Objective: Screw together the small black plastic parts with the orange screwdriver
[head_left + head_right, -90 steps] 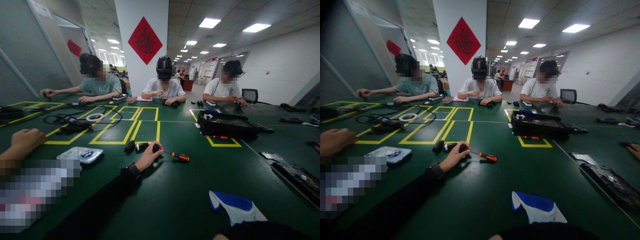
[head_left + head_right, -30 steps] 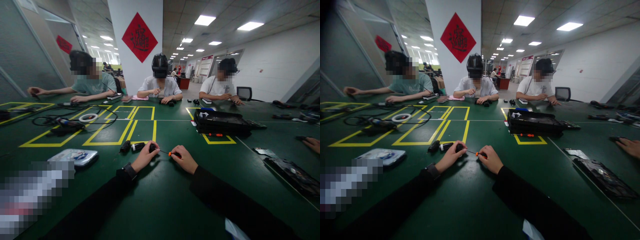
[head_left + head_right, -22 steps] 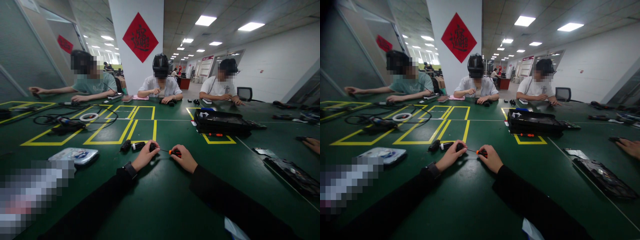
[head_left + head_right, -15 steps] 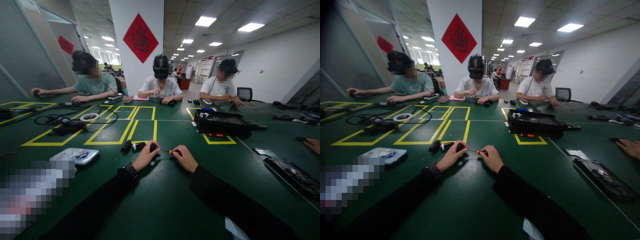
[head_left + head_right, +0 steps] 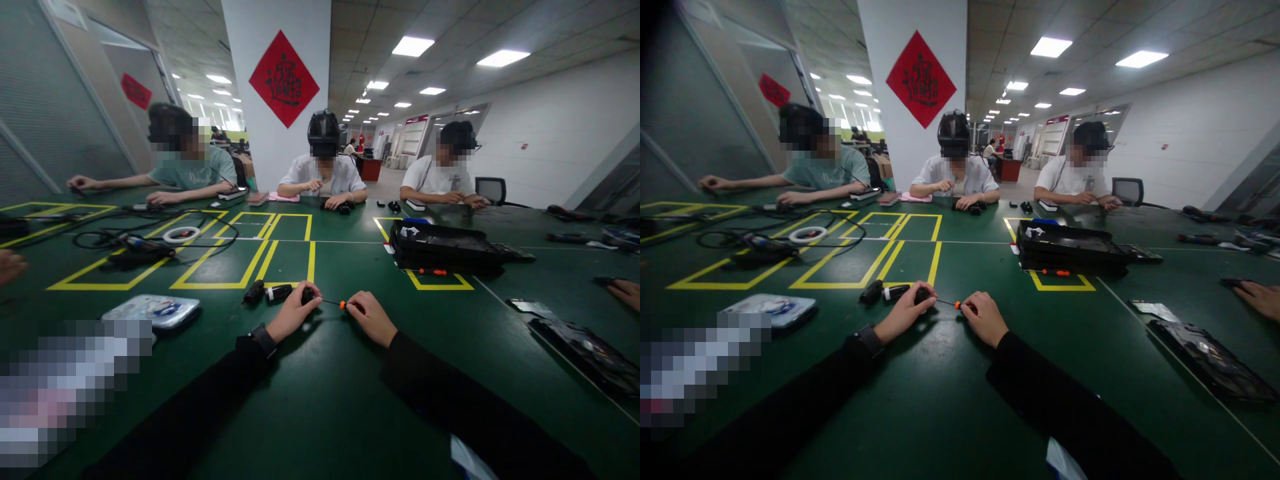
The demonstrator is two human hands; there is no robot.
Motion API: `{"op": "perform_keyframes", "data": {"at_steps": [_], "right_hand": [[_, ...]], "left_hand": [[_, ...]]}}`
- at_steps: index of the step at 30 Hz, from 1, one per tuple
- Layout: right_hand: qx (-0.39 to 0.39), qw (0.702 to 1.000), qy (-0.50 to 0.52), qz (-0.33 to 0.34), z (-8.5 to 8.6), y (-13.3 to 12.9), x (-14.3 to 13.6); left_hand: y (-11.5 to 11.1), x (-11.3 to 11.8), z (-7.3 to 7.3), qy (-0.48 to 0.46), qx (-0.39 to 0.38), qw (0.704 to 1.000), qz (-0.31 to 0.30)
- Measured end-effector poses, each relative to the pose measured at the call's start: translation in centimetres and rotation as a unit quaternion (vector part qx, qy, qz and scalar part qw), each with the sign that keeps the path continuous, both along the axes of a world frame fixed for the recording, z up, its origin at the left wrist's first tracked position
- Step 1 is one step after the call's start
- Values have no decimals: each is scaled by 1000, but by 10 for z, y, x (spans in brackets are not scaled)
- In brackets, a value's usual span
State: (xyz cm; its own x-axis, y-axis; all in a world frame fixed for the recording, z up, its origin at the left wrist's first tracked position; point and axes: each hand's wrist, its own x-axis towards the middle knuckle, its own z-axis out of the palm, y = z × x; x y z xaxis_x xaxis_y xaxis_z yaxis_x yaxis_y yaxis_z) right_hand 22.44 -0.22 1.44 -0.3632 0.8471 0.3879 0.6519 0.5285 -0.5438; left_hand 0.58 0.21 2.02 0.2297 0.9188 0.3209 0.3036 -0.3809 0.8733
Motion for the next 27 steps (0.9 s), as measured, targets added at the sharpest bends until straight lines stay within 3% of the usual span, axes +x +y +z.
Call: {"op": "perform_keyframes", "data": {"at_steps": [27], "right_hand": [[-5,1000,-6,2,1,0,0]], "left_hand": [[0,-2,-1,7,12,1000,-7]]}}
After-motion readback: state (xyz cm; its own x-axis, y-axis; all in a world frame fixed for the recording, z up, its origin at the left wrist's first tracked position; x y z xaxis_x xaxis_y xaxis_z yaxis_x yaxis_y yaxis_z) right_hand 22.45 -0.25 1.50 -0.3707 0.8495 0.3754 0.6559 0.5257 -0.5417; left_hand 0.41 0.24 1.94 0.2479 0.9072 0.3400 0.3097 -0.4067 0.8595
